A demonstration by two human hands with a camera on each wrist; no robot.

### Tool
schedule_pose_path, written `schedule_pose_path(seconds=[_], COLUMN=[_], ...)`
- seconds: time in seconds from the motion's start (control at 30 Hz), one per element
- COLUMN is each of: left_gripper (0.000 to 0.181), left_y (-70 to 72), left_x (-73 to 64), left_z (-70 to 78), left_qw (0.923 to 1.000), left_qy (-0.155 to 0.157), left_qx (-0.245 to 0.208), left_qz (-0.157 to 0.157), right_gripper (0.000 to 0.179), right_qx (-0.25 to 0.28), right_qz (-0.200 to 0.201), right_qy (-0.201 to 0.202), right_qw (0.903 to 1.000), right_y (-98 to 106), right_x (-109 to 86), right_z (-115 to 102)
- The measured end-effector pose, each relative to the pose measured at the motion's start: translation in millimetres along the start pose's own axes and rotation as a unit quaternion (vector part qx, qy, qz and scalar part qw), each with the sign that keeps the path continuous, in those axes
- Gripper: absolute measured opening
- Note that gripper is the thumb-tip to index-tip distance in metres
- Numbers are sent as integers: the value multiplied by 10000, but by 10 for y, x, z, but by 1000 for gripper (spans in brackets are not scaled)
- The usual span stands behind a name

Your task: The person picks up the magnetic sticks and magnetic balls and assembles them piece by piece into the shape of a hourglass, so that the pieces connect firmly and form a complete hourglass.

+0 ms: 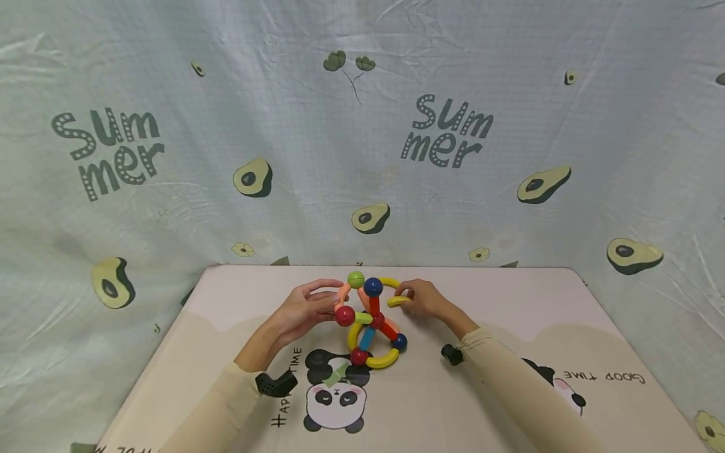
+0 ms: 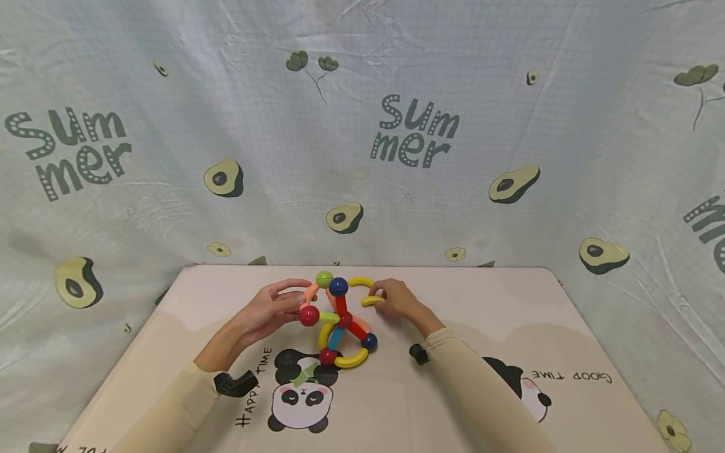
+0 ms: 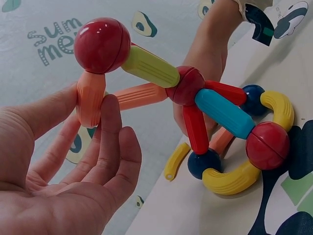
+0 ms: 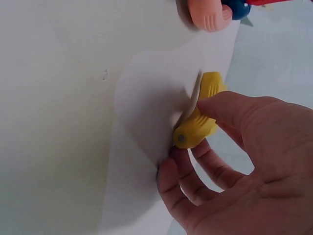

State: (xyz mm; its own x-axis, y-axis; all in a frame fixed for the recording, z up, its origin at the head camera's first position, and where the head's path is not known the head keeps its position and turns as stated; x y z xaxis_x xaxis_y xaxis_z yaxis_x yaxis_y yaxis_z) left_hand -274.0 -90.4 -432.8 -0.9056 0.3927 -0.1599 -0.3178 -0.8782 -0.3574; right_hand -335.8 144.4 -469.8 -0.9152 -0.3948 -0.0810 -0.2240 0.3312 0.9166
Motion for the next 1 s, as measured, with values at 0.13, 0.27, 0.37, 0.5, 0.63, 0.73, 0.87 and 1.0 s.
schedule_pose_path(seconds=[0.13,0.27,0.37,0.5,0.63,0.73,0.87,1.0], left_gripper=[47,47,47,47,48,50,49,48], left_y=[-1,-14,-27,-29,-23,-23,-29,-30], left_x=[0,-2,0,5,8,14,23,30], left_z=[6,21,27,27,27,27,24,16], left_qw=[10000,10000,10000,10000,10000,10000,10000,10000], left_qy=[16,10,5,17,-5,-30,-18,3], left_qx=[-8,-4,18,7,6,28,10,-6], left_qz=[30,29,20,40,34,6,29,91], right_gripper=[19,19,19,21,24,27,33,37], right_qx=[-36,48,80,133,350,626,1176,1803], right_qz=[50,106,135,137,232,293,194,121], right_qy=[35,122,321,703,1017,1150,1192,1154], right_qw=[10000,9999,9994,9973,9939,9910,9857,9768], right_y=[37,131,228,343,461,548,648,739], right_x=[-28,-81,-126,-187,-247,-283,-310,-316], right_z=[-6,-37,-78,-135,-174,-188,-224,-275])
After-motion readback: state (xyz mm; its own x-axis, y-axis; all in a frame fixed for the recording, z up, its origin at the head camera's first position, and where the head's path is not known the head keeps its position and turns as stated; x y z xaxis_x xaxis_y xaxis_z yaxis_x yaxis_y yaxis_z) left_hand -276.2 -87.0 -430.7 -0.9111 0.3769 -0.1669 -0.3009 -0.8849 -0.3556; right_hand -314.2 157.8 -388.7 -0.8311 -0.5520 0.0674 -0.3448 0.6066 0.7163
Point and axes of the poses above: each hand's wrist, its own x-axis towards the middle knuckle, its own y-axis out of the back of the hand, z = x × y, the point moved 9 cm from there along x, towards the middle knuckle, and after that the axes turned 11 degrees about -x, right-handed, at the moved point
